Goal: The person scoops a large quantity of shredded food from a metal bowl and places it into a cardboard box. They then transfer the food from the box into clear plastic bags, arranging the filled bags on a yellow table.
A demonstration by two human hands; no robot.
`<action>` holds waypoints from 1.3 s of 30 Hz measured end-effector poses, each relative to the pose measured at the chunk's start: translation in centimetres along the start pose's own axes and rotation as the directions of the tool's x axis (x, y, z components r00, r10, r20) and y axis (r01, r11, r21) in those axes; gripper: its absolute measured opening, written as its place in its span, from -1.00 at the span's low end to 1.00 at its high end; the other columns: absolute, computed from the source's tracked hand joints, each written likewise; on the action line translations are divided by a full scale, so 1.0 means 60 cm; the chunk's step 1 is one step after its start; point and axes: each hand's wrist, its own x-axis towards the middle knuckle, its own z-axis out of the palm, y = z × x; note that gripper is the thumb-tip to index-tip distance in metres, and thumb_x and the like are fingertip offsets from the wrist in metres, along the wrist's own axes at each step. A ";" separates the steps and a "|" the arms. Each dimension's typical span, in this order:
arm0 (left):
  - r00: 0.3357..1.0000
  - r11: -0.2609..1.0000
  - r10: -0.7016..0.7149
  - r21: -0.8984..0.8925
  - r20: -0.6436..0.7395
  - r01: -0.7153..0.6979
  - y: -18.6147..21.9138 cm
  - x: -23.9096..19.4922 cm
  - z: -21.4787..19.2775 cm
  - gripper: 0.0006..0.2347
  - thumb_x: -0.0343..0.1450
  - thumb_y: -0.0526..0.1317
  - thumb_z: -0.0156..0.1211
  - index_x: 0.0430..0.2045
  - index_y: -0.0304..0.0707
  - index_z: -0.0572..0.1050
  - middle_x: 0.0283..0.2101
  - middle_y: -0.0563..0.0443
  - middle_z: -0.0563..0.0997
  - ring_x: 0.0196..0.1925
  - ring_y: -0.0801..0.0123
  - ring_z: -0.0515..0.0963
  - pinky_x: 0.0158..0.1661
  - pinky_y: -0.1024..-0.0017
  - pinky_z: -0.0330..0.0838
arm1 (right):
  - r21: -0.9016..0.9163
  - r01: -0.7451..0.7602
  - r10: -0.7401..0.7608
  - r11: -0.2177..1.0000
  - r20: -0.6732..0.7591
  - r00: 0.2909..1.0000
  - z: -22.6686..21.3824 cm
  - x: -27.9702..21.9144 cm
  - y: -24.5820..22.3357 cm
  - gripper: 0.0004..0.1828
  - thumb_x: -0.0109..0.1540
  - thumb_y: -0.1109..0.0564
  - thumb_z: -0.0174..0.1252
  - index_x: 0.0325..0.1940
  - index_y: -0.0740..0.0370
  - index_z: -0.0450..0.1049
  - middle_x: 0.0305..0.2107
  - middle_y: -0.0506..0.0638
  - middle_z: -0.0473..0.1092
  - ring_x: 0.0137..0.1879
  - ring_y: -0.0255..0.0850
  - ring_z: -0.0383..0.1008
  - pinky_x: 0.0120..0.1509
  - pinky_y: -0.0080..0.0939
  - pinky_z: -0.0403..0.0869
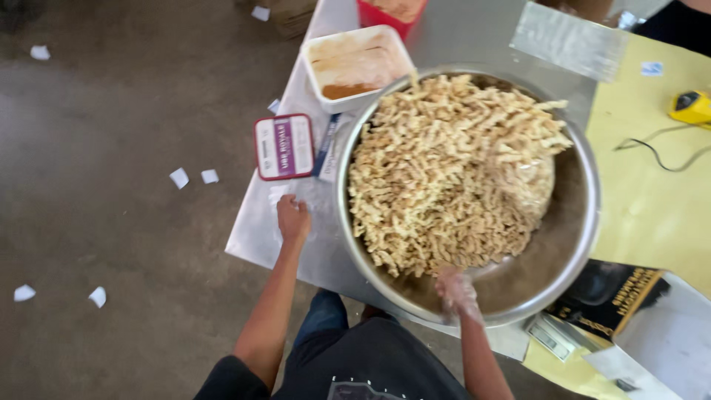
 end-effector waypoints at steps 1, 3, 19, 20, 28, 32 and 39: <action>0.992 0.989 -0.121 0.090 0.041 0.117 -0.038 0.005 -0.014 -0.66 0.45 -0.14 0.20 0.03 -0.36 0.42 0.06 -0.28 0.47 0.10 -0.07 0.52 0.10 0.08 0.42 | -0.278 0.143 -0.211 0.950 -0.233 0.949 0.003 0.010 -0.007 -0.71 0.54 0.00 -0.01 0.05 0.30 0.41 -0.26 0.26 0.48 -0.22 0.07 0.53 -0.23 -0.04 0.45; 0.952 0.931 -0.288 0.262 0.102 0.254 -0.090 0.003 -0.036 -0.62 0.43 -0.10 0.24 0.04 -0.36 0.41 0.11 -0.31 0.44 0.13 -0.14 0.49 0.10 0.05 0.41 | -0.795 0.139 -0.686 0.591 -0.405 0.604 0.016 0.039 -0.016 -0.75 0.45 0.02 -0.02 0.10 0.22 0.39 -0.17 0.18 0.49 -0.14 -0.03 0.56 -0.18 -0.07 0.52; 0.930 0.945 -0.306 0.186 0.206 0.269 -0.187 0.015 -0.039 -0.79 0.35 -0.13 0.33 -0.32 -0.31 0.59 -0.16 -0.24 0.63 -0.04 -0.09 0.61 0.04 0.08 0.51 | -0.950 -0.305 -0.996 0.070 -0.084 0.031 -0.014 0.104 0.051 -0.82 0.34 0.03 0.07 -0.12 0.17 0.42 -0.38 -0.05 0.42 -0.34 -0.25 0.45 -0.36 -0.21 0.43; 0.919 0.945 -0.324 0.118 0.223 0.304 -0.177 0.026 -0.036 -0.78 0.38 -0.13 0.30 -0.31 -0.33 0.57 -0.20 -0.26 0.65 -0.07 -0.09 0.64 0.02 0.09 0.53 | -0.950 -0.295 -0.993 0.104 -0.114 0.017 -0.007 0.110 0.047 -0.82 0.34 0.01 0.04 -0.11 0.14 0.41 -0.37 -0.07 0.42 -0.32 -0.26 0.47 -0.34 -0.20 0.45; 0.980 0.896 0.161 0.398 0.118 -0.196 -0.120 -0.006 -0.108 -0.88 0.40 -0.22 0.12 -0.42 -0.25 0.58 -0.23 -0.25 0.59 -0.19 -0.16 0.56 -0.22 -0.03 0.45 | -0.978 -0.207 -0.999 0.021 -0.029 0.037 -0.024 0.079 0.045 -0.78 0.36 -0.03 0.05 -0.07 0.16 0.39 -0.30 -0.03 0.40 -0.25 -0.22 0.44 -0.27 -0.18 0.44; 0.985 0.993 0.113 -0.034 0.130 -0.109 -0.088 0.002 -0.122 -0.83 0.46 -0.19 0.10 -0.40 -0.32 0.51 -0.35 -0.20 0.58 -0.36 -0.04 0.56 -0.29 0.07 0.42 | -0.993 0.074 -0.992 0.087 -0.093 -0.087 -0.021 0.053 0.015 -0.56 0.34 -0.14 0.03 0.15 0.17 0.27 -0.08 0.06 0.36 -0.04 -0.09 0.41 -0.06 -0.03 0.44; 0.952 0.995 0.051 -0.092 0.302 -0.025 0.007 0.001 -0.138 -0.69 0.60 -0.15 0.08 -0.46 -0.45 0.44 -0.57 -0.19 0.43 -0.51 0.14 0.38 -0.39 0.20 0.32 | -0.986 0.165 -0.996 -0.018 0.003 -0.093 -0.061 0.075 -0.043 -0.09 0.13 -0.16 0.15 0.48 0.24 0.09 0.27 0.19 0.29 0.29 0.07 0.35 0.29 0.15 0.39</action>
